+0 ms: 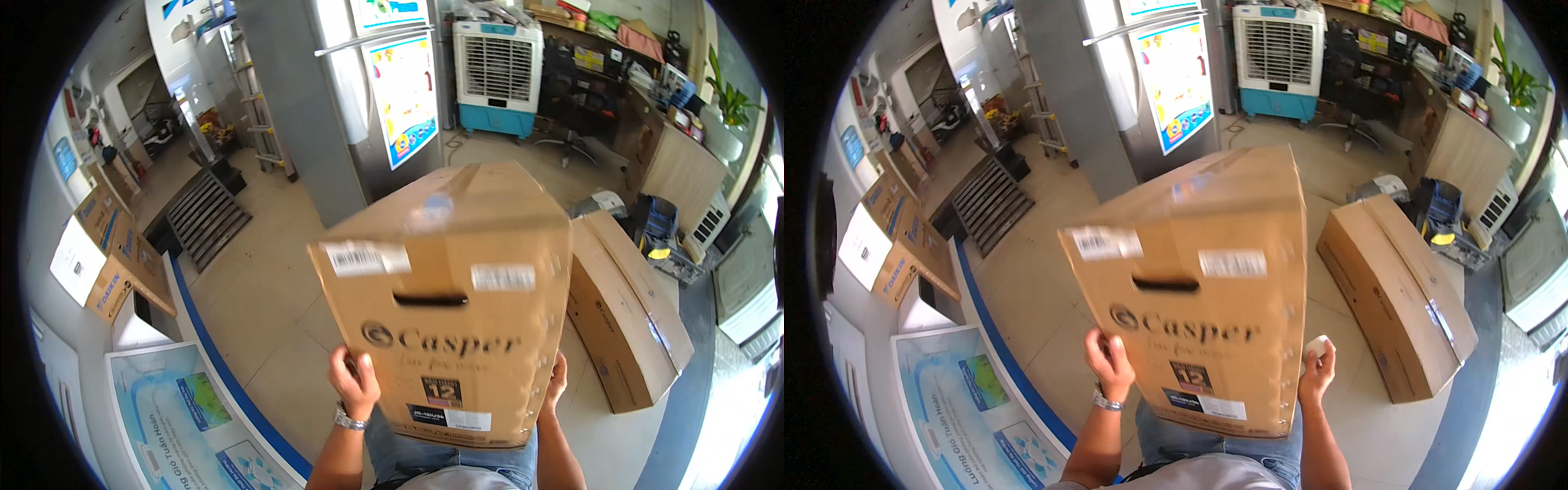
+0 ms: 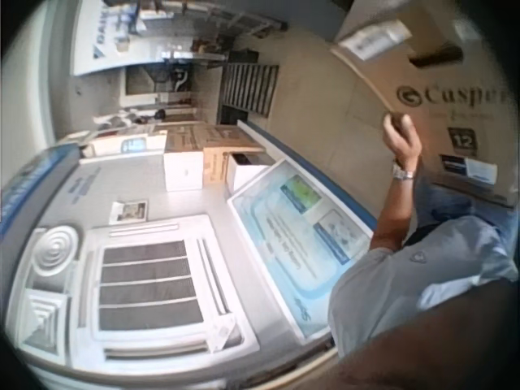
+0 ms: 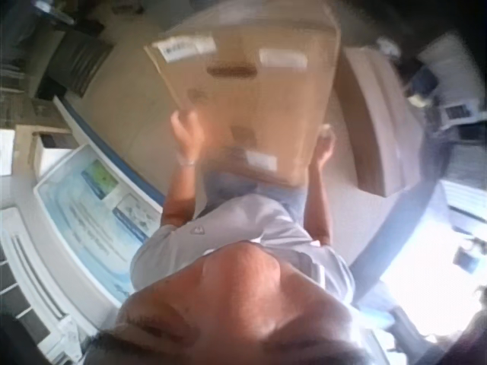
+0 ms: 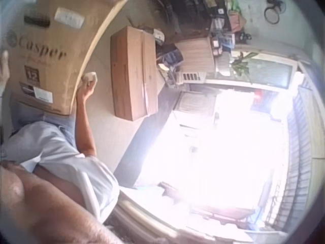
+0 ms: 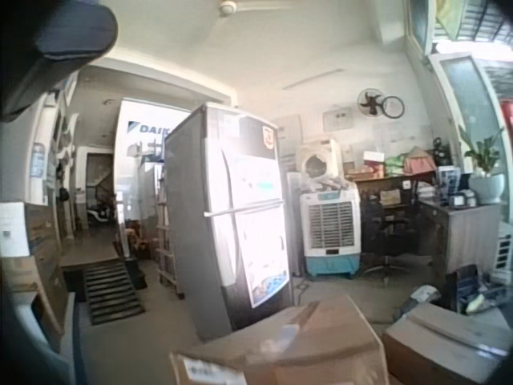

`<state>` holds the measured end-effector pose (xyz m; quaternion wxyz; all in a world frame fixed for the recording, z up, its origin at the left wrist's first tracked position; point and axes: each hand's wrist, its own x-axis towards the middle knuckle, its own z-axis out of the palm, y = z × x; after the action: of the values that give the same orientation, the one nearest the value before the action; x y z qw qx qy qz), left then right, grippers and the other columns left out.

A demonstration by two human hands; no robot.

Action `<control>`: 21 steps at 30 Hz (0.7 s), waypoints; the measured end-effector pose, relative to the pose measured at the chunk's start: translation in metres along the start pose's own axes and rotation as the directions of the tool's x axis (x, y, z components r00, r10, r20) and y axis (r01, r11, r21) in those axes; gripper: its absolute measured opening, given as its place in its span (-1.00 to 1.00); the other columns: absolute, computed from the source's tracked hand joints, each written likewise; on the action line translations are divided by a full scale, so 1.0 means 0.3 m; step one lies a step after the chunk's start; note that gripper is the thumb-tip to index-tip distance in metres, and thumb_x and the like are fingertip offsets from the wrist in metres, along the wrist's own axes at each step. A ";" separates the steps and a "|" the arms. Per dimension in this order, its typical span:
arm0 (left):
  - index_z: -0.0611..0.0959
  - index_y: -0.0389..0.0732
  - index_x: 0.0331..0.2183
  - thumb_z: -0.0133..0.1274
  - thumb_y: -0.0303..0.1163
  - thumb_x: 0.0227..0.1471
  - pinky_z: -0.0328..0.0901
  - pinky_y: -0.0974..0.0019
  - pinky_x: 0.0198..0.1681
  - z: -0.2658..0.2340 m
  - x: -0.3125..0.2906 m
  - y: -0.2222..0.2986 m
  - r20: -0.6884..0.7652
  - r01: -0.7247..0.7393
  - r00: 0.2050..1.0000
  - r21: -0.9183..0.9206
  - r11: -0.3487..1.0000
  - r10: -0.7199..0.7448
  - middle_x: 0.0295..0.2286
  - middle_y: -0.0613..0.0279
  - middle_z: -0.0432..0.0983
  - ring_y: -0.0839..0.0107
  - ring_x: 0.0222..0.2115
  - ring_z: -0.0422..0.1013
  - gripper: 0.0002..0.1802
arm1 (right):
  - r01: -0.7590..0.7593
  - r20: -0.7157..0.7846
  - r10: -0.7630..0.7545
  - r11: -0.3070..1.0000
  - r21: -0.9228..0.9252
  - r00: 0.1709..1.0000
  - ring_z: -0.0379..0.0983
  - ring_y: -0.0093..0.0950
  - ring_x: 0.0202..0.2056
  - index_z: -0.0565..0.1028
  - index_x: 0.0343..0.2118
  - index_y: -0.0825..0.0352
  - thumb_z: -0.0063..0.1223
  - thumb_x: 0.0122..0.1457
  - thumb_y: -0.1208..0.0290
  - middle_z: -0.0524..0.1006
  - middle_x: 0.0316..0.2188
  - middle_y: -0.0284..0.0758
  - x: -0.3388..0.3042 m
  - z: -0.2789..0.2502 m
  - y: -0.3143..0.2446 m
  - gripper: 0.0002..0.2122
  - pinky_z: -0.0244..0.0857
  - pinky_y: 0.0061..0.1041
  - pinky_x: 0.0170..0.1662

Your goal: The person retrieves a roll of tape from a refrigerator, then kneels on the floor to tape a white perforated plastic tray into a cardboard box. They apply tape to the edges and fold the flaps to seal the box.

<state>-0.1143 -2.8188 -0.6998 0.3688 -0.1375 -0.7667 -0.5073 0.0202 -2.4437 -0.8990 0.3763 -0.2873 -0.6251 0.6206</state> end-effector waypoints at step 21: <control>0.65 -0.22 -0.07 -0.13 0.05 0.37 0.03 0.58 -0.70 0.105 0.099 -0.407 0.406 0.832 0.554 -0.235 0.503 -0.727 -0.49 0.44 0.51 0.70 -0.65 0.28 -0.47 | -0.269 -0.082 0.266 0.963 -0.030 0.961 0.36 -0.56 -0.25 0.47 0.14 0.39 0.19 0.22 0.52 0.46 -0.26 -0.39 -0.079 0.103 -0.160 -0.59 0.32 -0.52 -0.16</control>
<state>-0.2196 -2.8506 -0.7683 -0.0408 0.0904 -0.6631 -0.7420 0.0129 -2.4835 -0.8525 0.3068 -0.4004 -0.5782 0.6412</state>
